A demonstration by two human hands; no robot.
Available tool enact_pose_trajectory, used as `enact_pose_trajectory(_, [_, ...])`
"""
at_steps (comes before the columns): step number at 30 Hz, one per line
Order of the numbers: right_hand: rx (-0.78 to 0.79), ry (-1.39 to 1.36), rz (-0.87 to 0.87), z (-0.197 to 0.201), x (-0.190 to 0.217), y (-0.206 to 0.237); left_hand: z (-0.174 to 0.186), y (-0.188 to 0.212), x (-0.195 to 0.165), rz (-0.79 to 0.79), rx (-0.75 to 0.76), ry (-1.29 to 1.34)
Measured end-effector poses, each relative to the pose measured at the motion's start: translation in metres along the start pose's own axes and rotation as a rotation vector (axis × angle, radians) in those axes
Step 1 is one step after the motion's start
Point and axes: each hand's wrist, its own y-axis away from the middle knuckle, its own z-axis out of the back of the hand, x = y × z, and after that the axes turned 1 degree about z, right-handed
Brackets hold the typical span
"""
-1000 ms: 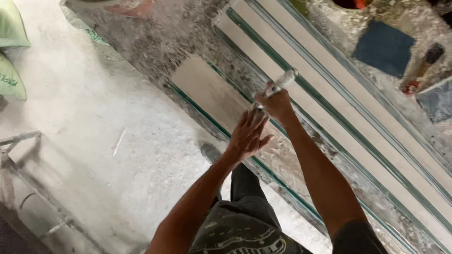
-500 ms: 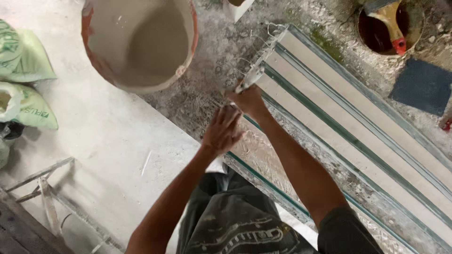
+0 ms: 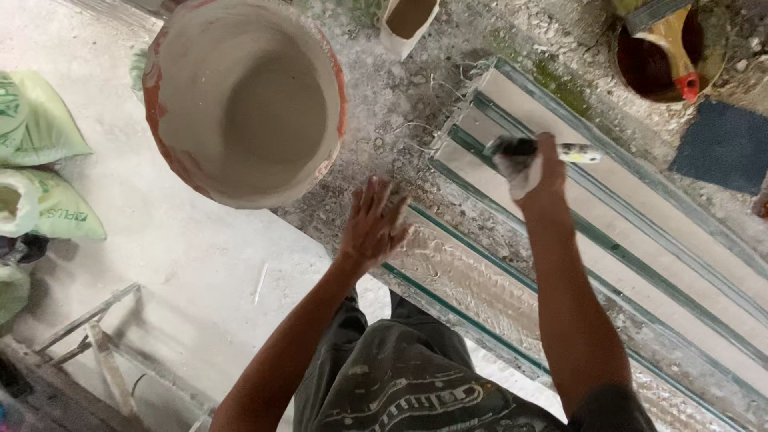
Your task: The person wipes a striped mold table with their hands, washes their hands in a bucket of water, dips bundles of white fibers into a bucket of liquid, and lays the wet fibers onto a wet plaster slab on the table. They smooth the slab surface by hand and scrape and clean the table edges with a small handheld tool.
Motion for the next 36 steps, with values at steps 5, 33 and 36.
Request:
enact_pose_trajectory(5, [-0.096,-0.142,-0.093,0.009,0.014,-0.025,0.015,0.019,0.038,0.164,0.033,-0.09])
enact_pose_trajectory(33, [0.223,2.11,0.855,0.04,-0.161,0.195,-0.003,0.305,-0.092,0.383,-0.382,0.211])
enact_pose_trajectory(36, [0.222,2.134,0.88,0.096,-0.132,0.21,-0.016,0.315,-0.133,0.39,-0.423,0.186])
